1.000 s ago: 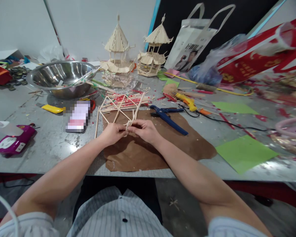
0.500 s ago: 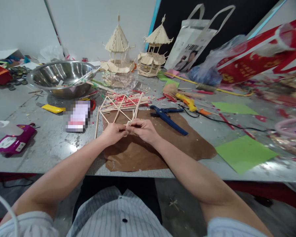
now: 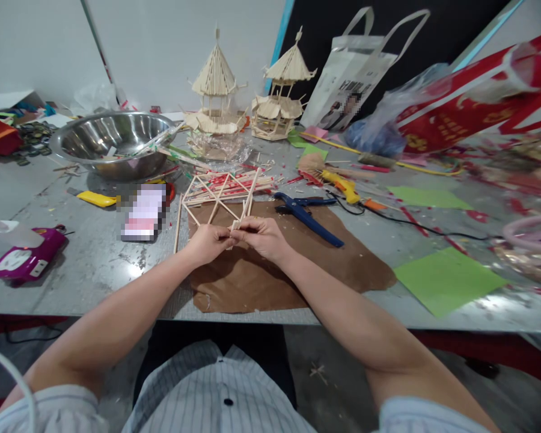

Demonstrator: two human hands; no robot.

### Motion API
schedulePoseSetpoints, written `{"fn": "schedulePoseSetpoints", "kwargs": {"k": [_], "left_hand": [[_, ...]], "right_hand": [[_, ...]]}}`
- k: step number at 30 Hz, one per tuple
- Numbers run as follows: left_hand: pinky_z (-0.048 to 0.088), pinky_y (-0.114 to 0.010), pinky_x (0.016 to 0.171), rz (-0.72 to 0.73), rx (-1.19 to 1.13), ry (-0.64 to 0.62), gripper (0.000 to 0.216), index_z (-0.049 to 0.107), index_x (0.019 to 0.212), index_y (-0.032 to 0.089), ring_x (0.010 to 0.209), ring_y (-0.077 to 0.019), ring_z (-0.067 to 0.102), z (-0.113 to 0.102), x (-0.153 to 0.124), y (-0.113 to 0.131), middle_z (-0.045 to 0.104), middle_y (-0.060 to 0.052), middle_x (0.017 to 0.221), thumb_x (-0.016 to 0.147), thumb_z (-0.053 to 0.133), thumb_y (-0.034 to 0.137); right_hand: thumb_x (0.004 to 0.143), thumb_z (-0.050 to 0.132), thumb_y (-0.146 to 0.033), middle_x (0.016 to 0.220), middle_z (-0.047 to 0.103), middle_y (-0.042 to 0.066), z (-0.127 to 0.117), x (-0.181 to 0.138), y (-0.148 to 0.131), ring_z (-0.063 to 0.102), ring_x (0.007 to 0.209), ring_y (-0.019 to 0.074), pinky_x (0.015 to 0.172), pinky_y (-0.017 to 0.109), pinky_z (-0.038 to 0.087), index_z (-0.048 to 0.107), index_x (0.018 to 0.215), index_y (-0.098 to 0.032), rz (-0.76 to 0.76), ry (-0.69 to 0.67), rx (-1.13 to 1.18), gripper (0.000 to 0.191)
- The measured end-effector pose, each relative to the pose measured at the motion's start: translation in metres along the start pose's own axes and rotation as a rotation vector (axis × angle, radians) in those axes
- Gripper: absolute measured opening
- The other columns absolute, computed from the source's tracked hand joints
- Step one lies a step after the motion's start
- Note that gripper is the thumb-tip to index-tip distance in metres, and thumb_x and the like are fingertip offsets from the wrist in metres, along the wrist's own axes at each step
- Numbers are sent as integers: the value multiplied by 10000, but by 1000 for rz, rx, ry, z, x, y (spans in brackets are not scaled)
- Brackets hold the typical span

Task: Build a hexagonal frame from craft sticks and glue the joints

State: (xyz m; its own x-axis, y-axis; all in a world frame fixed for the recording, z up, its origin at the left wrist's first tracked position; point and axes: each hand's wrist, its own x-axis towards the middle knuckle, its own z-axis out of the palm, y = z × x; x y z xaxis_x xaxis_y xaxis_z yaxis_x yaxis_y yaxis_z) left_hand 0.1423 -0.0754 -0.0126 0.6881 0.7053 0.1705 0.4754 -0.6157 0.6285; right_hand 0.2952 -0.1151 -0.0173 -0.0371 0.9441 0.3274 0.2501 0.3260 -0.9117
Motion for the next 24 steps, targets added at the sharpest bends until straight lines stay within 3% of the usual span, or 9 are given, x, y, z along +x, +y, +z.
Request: {"fn": "schedulePoseSetpoints", "kwargs": {"k": [7,10,14,19,24], "left_hand": [[333,-168,517,-7,-3,-4,251,676,790,143,555,-89,514,-1,0,1,625,1,599,740,487,302],[348,-168,541,1,-38,-14,251,677,820,164,588,-92,535,-1,-1,1,651,3,656,744,485,306],[330,-171,512,-33,-22,-1,254,676,763,154,548,-85,508,-2,-1,-2,623,9,587,738,488,323],[316,-178,480,-98,-63,40,293,668,717,138,512,-79,471,-6,1,-5,587,8,542,730,485,367],[363,-189,507,-122,-171,16,305,660,737,131,527,-85,498,-6,1,-9,609,-12,583,733,478,376]], "right_hand": [[587,671,-328,600,600,-2,4,-2,1,510,495,71,456,205,420,688,727,-150,154,15,212,227],[583,669,-372,500,573,-19,4,-2,1,426,353,38,326,175,333,684,779,-132,234,21,294,310],[639,631,-383,453,561,-33,-3,-1,-1,367,256,31,246,166,248,663,860,-137,223,55,334,332],[673,608,-335,709,666,17,-18,-1,-3,547,417,88,412,233,471,646,879,-189,78,139,428,255],[693,559,-351,921,659,45,-25,-1,0,614,563,132,572,319,520,660,859,-203,2,82,442,244]]}}
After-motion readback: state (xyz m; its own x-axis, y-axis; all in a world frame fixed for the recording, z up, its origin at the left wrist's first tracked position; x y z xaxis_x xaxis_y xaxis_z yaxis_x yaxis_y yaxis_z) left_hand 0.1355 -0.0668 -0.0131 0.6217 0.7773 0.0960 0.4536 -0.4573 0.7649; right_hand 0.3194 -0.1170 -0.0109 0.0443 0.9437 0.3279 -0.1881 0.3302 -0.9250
